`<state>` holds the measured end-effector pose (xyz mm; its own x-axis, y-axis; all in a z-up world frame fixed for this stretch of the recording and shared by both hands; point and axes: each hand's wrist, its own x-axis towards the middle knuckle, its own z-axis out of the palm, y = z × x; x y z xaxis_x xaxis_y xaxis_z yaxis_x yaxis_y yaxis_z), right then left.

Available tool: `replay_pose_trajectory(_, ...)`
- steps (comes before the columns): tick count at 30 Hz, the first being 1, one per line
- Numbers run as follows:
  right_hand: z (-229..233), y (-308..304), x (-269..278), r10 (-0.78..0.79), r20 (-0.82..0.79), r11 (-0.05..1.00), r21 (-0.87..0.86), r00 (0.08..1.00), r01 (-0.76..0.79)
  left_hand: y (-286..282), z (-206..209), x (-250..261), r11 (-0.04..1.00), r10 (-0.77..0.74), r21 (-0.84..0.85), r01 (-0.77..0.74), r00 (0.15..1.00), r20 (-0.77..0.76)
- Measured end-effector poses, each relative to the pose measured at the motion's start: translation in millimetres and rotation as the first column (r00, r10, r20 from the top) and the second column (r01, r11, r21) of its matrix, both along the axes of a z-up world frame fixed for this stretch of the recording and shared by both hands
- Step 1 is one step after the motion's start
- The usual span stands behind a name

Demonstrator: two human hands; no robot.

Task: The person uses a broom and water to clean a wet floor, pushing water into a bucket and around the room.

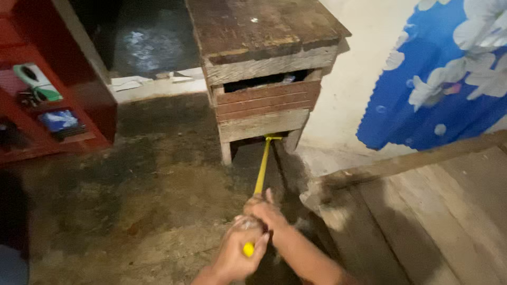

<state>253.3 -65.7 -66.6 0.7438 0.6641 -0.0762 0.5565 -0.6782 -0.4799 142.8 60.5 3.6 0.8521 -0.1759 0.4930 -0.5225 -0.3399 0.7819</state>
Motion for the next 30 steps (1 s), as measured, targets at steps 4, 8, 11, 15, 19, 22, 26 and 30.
replay_pose_trajectory(4,29,4,-59,-0.045,-0.184,0.991,0.117,0.982,0.068,0,-23,-35,0.995,0.095,-0.043,-0.092,0.994,0.061)
replay_pose_trajectory(8,47,7,-67,0.091,-0.108,0.973,0.223,0.99,-0.065,11,-48,-31,0.992,0.099,-0.074,-0.098,0.995,0.009)
replay_pose_trajectory(11,39,8,-32,-0.025,-0.154,0.963,0.263,0.988,0.066,6,-40,-12,0.986,0.137,-0.106,-0.126,0.985,0.101)
replay_pose_trajectory(15,12,-3,20,0.094,0.252,0.701,0.67,0.963,-0.244,9,-13,34,0.997,0.07,-0.04,-0.07,0.997,0.012)
replay_pose_trajectory(19,-8,5,53,0.004,-0.039,0.997,-0.079,0.999,-0.007,4,0,50,0.998,-0.042,0.035,0.051,0.978,-0.204)
replay_pose_trajectory(22,-13,4,31,-0.125,-0.424,0.965,0.157,0.897,0.208,-1,-2,33,1.0,0.002,0.03,0.001,0.996,-0.088)
replay_pose_trajectory(26,10,-3,-20,0.006,-0.104,0.996,-0.087,0.995,-0.015,4,-23,-1,0.997,0.075,-0.035,-0.073,0.995,0.062)
replay_pose_trajectory(30,18,2,-41,0.153,-0.058,0.979,0.143,0.987,-0.143,2,-46,-14,0.994,0.076,-0.079,-0.075,0.997,0.01)
